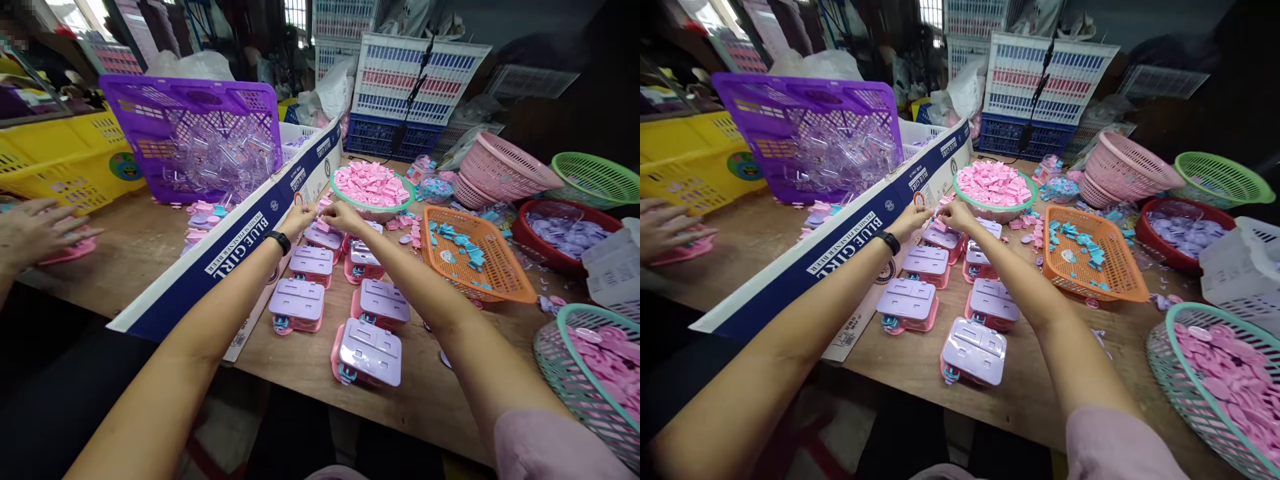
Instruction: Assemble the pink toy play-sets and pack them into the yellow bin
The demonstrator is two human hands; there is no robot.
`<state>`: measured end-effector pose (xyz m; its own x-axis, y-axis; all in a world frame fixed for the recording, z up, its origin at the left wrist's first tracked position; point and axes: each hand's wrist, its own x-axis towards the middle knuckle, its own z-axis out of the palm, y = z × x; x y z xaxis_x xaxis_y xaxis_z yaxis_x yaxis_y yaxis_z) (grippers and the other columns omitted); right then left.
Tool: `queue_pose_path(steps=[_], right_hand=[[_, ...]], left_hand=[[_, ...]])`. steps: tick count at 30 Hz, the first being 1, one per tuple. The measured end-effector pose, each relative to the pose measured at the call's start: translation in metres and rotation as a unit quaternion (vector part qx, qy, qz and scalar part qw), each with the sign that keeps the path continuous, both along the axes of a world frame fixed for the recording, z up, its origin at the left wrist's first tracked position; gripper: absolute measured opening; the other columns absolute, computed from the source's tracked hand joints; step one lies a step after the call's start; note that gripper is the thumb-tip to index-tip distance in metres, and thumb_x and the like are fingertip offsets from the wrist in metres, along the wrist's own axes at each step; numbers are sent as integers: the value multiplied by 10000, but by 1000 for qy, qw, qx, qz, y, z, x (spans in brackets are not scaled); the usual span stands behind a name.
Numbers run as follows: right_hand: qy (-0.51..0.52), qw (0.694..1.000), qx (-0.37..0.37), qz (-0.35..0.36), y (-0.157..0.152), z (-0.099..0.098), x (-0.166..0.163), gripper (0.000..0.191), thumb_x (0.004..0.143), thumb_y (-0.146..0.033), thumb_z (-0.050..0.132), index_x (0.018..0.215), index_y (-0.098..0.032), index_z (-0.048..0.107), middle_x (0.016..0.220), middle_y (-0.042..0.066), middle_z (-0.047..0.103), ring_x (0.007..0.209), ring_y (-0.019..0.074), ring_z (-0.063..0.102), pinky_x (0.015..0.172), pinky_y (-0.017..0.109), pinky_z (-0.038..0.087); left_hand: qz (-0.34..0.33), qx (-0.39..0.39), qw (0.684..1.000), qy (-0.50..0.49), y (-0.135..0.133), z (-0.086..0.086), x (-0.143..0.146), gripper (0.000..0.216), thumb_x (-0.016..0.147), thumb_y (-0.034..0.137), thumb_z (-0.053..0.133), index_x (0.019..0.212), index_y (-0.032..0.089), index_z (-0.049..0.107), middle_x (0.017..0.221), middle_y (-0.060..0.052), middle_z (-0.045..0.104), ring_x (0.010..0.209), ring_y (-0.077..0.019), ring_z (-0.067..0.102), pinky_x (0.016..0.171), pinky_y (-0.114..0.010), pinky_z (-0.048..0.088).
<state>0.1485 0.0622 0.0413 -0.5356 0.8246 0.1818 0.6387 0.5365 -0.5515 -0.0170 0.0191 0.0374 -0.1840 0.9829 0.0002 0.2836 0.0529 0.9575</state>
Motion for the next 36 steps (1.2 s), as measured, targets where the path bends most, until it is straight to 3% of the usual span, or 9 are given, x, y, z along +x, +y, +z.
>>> queue_pose_path(steps=[7, 14, 20, 23, 27, 31, 33, 36], right_hand=[[-65, 990, 121, -22, -1, -7, -15, 298, 904, -81, 568, 1072, -119, 811, 1058, 123, 792, 958, 237, 707, 883, 306, 488], [-47, 989, 137, 10, 5, -18, -13, 250, 928, -92, 562, 1039, -128, 783, 1044, 115, 780, 980, 235, 685, 889, 310, 478], [18, 986, 166, 17, -2, -40, -17, 227, 978, -102, 529, 1045, -141, 742, 1069, 125, 743, 1025, 234, 644, 961, 335, 453], [0, 985, 175, 9, -8, -41, -23, 235, 998, -113, 517, 1067, -148, 739, 1081, 125, 733, 1044, 230, 635, 970, 333, 454], [-57, 979, 194, 13, -1, -20, -5, 219, 1018, -204, 550, 1104, -172, 749, 1067, 109, 740, 1047, 239, 627, 961, 340, 459], [-70, 968, 169, -174, 32, 10, 59, 328, 1037, -177, 436, 1160, -140, 738, 1136, 134, 724, 1078, 252, 635, 977, 338, 469], [-90, 954, 140, -248, 54, 19, 92, 364, 972, -79, 432, 1179, -104, 731, 1188, 175, 697, 1137, 276, 625, 1008, 351, 466], [-100, 951, 125, -265, 84, 19, 121, 386, 893, -42, 490, 1199, -77, 722, 1240, 213, 653, 1187, 313, 600, 1042, 384, 461]], left_hand=[[-9, -58, 995, -83, 3, -13, 3, 249, 675, 248, 813, 634, 172, 579, 498, 39, 496, 461, -89, 418, 471, -209, 306], [-15, -69, 983, -167, 4, -22, 9, 238, 606, 205, 800, 682, 172, 577, 538, 9, 567, 508, -134, 543, 502, -227, 411], [4, -55, 983, -173, 2, -28, 9, 241, 572, 152, 715, 737, 188, 544, 588, 30, 560, 536, -119, 540, 535, -221, 423], [4, -55, 989, -140, 0, -23, 9, 246, 584, 185, 700, 744, 200, 514, 570, 45, 509, 512, -119, 503, 518, -228, 395], [4, -49, 997, -64, -5, -13, 7, 267, 597, 219, 708, 792, 205, 526, 613, 24, 525, 573, -170, 552, 573, -283, 446], [23, 37, 999, 33, -7, -3, 10, 306, 631, 185, 687, 911, 216, 566, 925, -64, 648, 997, -285, 637, 925, -435, 507], [10, 133, 981, 141, 1, 4, 19, 281, 696, 169, 643, 968, 219, 593, 1107, -93, 657, 1180, -307, 578, 1097, -478, 417], [-50, 216, 927, 302, 32, 16, 47, 257, 802, 165, 557, 1045, 190, 638, 1165, -130, 669, 1194, -318, 578, 1134, -486, 395]])
